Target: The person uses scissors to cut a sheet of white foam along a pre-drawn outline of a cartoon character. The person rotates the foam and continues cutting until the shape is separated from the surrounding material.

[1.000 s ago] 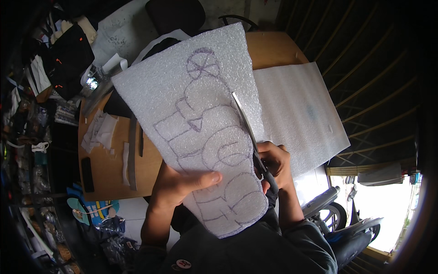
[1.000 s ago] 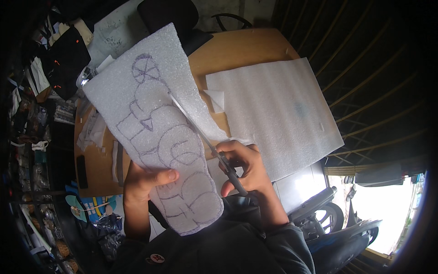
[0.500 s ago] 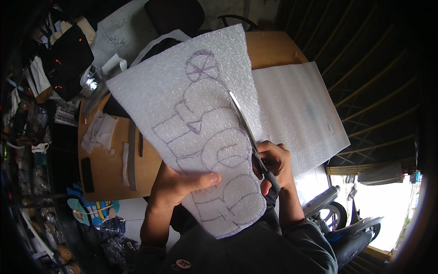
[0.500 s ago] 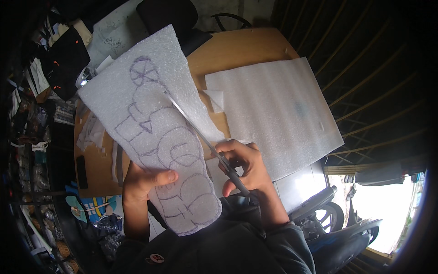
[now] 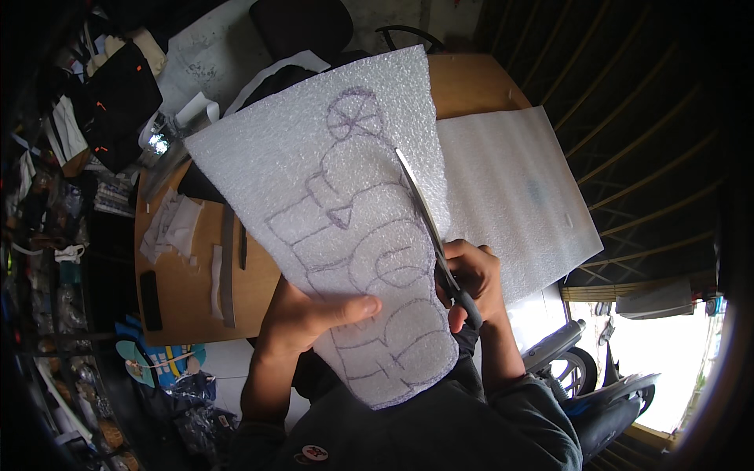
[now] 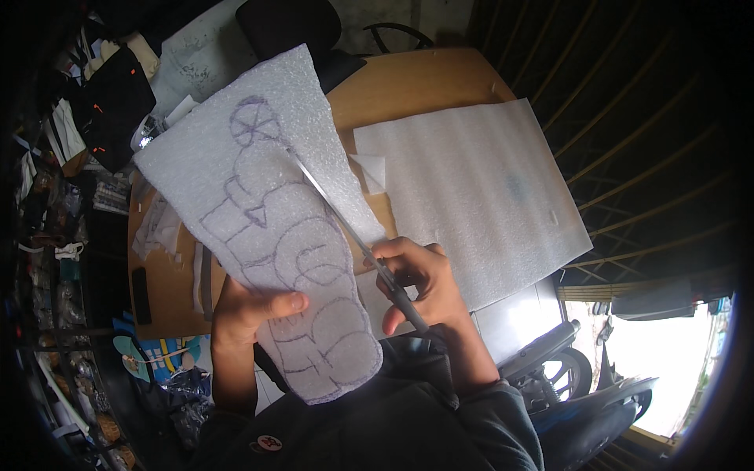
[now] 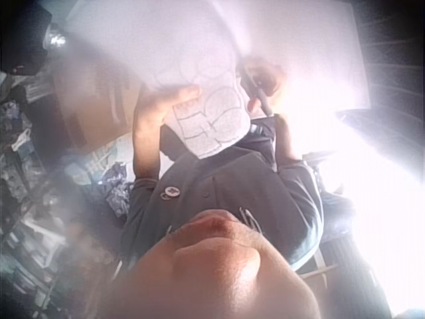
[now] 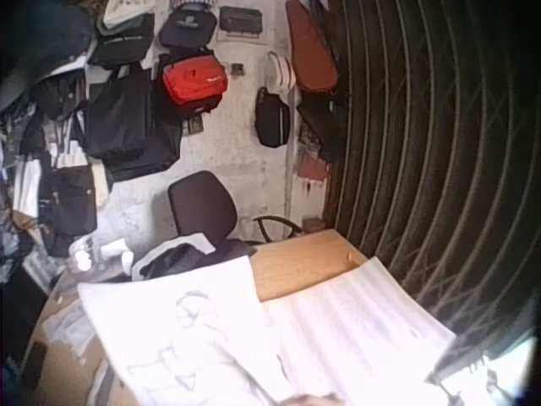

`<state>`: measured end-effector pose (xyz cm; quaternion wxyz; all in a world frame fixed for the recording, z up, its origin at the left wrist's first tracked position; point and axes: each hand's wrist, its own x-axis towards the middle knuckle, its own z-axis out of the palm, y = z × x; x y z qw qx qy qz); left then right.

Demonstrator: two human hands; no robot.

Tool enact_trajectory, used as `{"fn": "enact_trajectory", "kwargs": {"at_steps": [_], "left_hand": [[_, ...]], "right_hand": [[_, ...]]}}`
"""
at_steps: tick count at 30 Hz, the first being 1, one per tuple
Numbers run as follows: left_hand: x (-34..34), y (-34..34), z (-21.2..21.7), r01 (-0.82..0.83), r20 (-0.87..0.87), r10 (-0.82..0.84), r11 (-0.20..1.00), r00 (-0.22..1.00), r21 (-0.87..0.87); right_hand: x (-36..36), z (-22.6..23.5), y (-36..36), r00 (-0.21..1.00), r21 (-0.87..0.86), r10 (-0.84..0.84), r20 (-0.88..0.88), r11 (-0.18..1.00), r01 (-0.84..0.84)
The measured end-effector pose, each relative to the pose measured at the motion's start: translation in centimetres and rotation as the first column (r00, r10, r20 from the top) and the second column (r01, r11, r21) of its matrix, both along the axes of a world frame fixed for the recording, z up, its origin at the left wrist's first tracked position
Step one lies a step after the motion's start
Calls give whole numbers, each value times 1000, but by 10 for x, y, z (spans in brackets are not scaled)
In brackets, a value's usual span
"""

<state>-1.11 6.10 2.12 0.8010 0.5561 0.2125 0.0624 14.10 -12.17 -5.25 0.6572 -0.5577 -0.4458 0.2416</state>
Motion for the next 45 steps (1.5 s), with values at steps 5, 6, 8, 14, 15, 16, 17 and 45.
{"fn": "enact_trajectory", "kwargs": {"at_steps": [5,6,8,14,15,16,17,45], "left_hand": [[-1,0,-2,-11,3,11,1000,1000,28],[-1,1,-3,-8,0,8,1000,1000,30],[-2,3,-4,-1,-6,2,999,1000,33],[-6,3,-5,13,-39,-11,1000,999,26],[-6,5,-5,28,-59,-26,999,998,29],[-7,6,-5,43,-79,-40,999,996,32],[-7,8,-4,59,-99,-55,998,994,33],[-7,26,15,-261,212,215,939,953,224]], "right_hand": [[0,-1,0,1000,9,3,-13,1000,-3],[0,-1,0,1000,12,9,-30,1000,-9],[1,-3,-1,998,17,22,-63,1000,-21],[2,-7,-3,1000,-21,19,25,1000,-18],[2,-7,-4,999,-32,22,28,999,-21],[3,-6,-4,999,-42,25,31,999,-24],[3,-5,-4,999,-54,27,35,998,-26],[-14,-11,-4,998,-318,19,54,948,0]]}}
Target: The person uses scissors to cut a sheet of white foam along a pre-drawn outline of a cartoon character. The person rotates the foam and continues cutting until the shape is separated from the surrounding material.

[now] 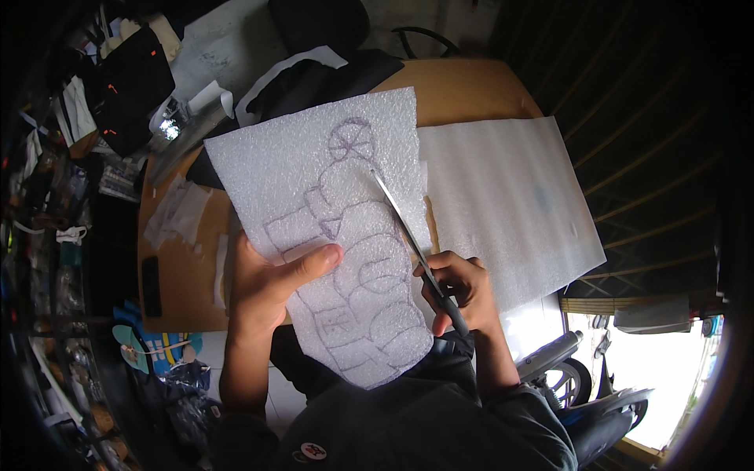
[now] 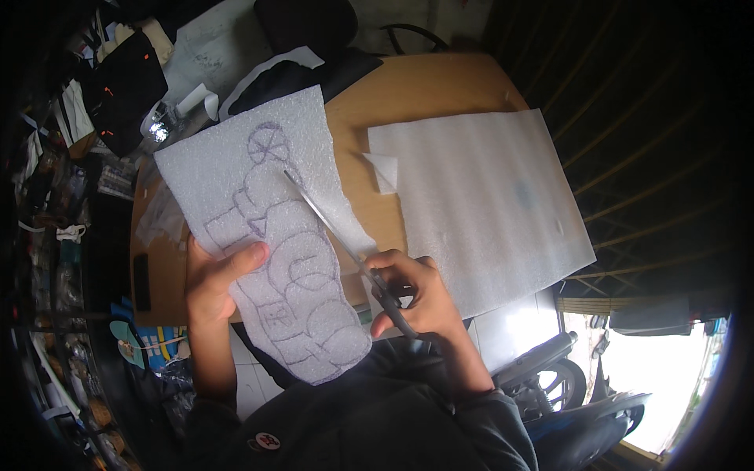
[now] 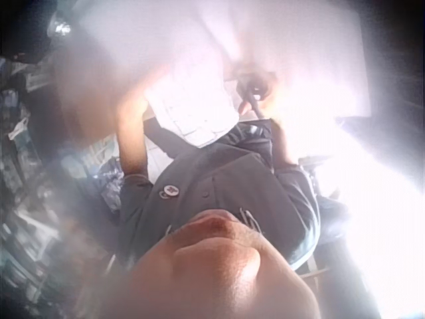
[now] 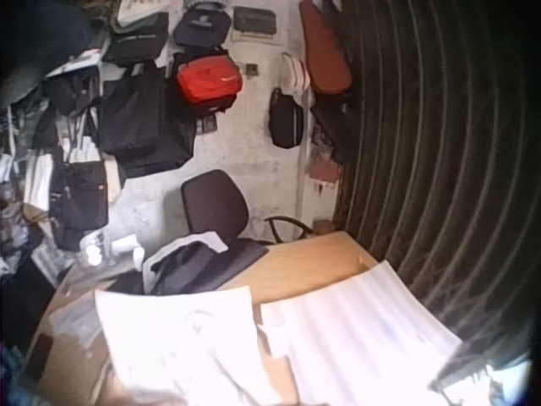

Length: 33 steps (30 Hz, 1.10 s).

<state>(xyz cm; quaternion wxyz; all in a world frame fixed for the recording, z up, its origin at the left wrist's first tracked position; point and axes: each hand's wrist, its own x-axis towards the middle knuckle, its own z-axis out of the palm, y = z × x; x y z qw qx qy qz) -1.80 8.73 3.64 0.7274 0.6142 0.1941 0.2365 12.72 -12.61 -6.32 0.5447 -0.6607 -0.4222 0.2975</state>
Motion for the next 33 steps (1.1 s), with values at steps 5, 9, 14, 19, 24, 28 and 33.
{"fn": "enact_trajectory", "kwargs": {"at_steps": [5,9,14,19,24,28,33], "left_hand": [[2,-3,2,-14,16,15,998,1000,-57],[1,-3,1,20,38,-20,1000,999,-8],[1,-3,5,8,-17,-7,999,1000,31],[0,1,7,29,-95,-29,1000,995,4],[-1,5,14,50,-114,-58,997,992,-66],[2,6,11,62,-47,-63,998,997,-28],[2,5,16,80,-60,-81,996,995,-32]], "right_hand": [[-3,-4,3,995,105,41,-89,994,-31],[-2,-7,4,990,248,103,-100,966,-76],[-6,1,9,999,324,33,-28,946,-22],[1,3,3,996,287,85,0,954,-81],[3,6,2,994,259,104,37,960,-110],[3,4,1,995,269,96,38,958,-103],[4,6,1,991,277,129,-17,953,-120]]}}
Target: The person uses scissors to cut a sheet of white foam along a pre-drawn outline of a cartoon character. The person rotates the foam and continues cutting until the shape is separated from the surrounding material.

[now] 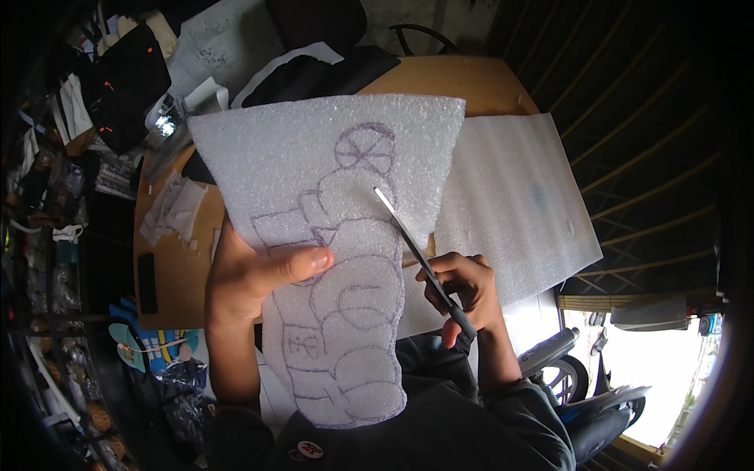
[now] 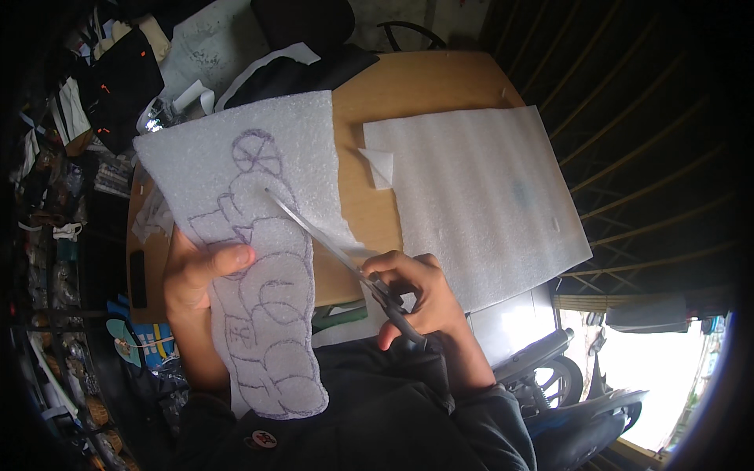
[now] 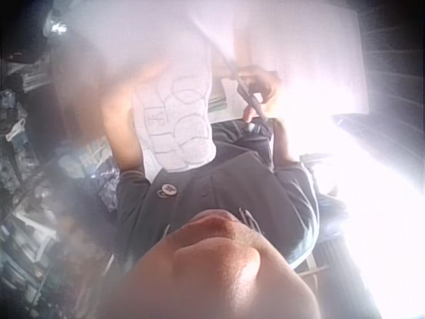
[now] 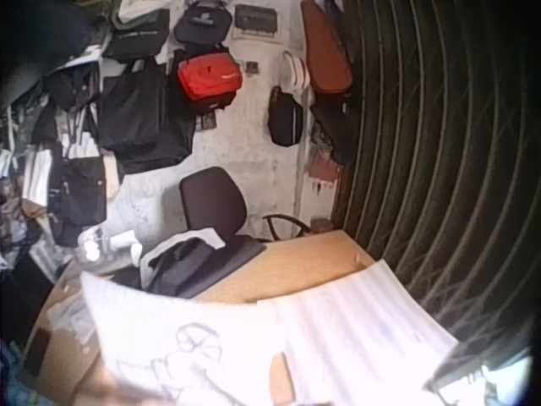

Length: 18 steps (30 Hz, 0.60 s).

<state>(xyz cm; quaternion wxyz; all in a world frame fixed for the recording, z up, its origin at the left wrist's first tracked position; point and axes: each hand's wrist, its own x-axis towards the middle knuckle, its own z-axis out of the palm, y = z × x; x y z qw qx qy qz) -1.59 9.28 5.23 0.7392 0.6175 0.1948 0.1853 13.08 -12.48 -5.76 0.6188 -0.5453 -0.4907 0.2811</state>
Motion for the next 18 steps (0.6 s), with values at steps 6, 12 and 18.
{"fn": "enact_trajectory", "kwargs": {"at_steps": [6,12,18], "left_hand": [[1,0,1,19,-29,-20,1000,999,-12],[2,-3,-7,-5,13,6,995,1000,-95],[4,-15,-19,-17,52,28,981,998,-191]], "right_hand": [[2,0,-2,1000,-33,16,11,999,-15],[0,-3,0,1000,-2,11,3,1000,-11],[-6,-7,7,997,76,4,-78,997,2]]}}
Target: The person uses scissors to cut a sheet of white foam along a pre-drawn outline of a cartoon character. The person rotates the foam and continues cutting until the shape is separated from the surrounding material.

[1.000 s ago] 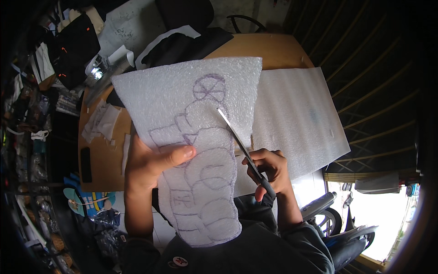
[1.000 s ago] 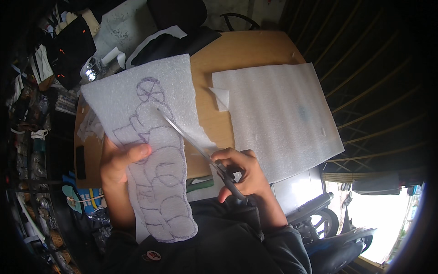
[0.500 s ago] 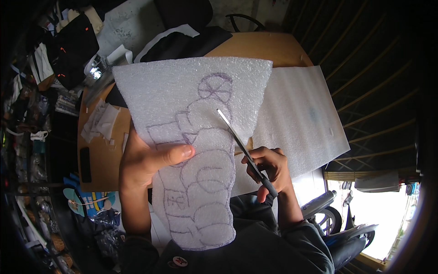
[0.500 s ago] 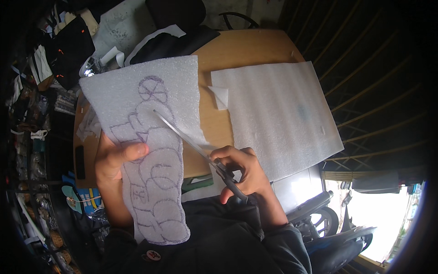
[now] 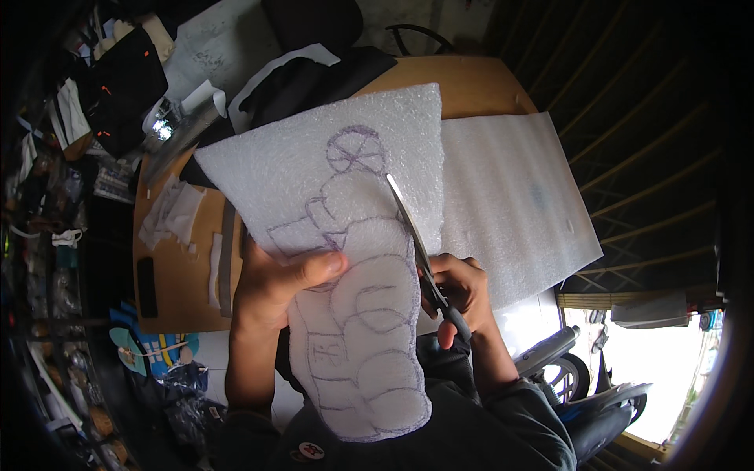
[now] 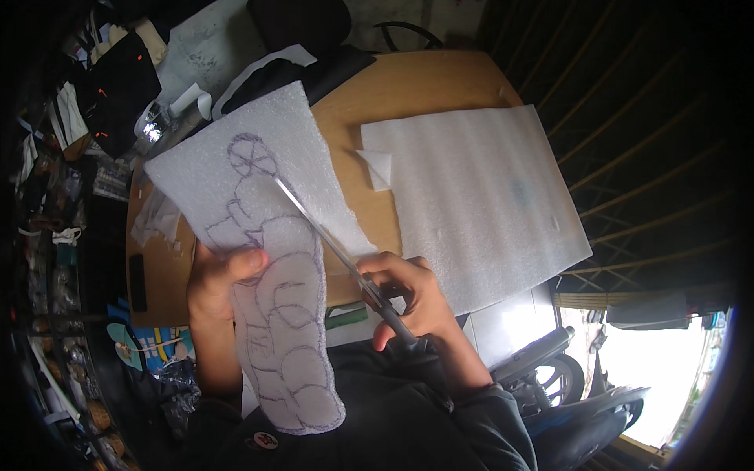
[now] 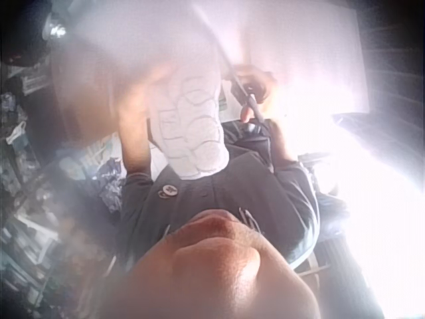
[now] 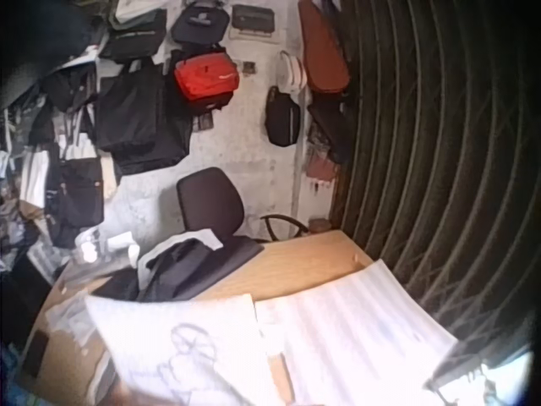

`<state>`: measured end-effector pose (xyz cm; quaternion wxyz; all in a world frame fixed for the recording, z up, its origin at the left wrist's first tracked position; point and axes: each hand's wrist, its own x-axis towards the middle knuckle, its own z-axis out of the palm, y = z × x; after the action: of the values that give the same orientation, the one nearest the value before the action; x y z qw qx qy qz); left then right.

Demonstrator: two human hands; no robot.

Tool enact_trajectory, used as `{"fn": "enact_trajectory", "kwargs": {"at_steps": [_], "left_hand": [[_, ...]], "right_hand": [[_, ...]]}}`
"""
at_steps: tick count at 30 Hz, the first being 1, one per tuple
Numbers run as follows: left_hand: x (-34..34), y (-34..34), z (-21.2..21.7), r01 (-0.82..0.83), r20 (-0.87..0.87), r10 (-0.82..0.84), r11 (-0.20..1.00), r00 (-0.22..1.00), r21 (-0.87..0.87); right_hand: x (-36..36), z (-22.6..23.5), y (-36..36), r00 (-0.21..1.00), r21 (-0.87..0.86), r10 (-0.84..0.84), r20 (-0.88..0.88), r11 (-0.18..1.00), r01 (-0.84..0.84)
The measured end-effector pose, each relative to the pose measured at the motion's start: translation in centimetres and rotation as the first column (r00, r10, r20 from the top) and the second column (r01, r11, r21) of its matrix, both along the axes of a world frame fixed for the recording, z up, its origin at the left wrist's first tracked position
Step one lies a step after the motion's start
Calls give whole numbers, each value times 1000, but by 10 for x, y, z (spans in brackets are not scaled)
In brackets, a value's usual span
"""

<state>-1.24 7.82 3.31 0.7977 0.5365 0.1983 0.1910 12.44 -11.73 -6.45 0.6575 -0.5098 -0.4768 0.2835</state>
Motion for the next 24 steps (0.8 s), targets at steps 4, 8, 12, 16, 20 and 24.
{"fn": "enact_trajectory", "kwargs": {"at_steps": [4,8,12,16,20,24], "left_hand": [[-1,-2,-3,2,8,-2,1000,1000,-5],[0,0,-2,22,29,-22,1000,999,-1],[0,-3,-5,-2,12,3,999,1000,-54],[2,-8,-5,-5,-3,5,997,1000,-73],[7,-16,-9,-27,71,32,998,997,-64],[10,-25,-16,-44,88,49,997,995,-62]], "right_hand": [[2,2,1,999,16,-9,31,1000,9],[4,1,-2,999,-2,-10,41,1000,10],[2,3,-2,998,-10,-37,45,999,38],[4,-1,1,993,51,-62,96,997,58],[0,-4,4,994,72,-96,46,993,93],[-4,0,6,995,84,-98,-1,992,97]]}}
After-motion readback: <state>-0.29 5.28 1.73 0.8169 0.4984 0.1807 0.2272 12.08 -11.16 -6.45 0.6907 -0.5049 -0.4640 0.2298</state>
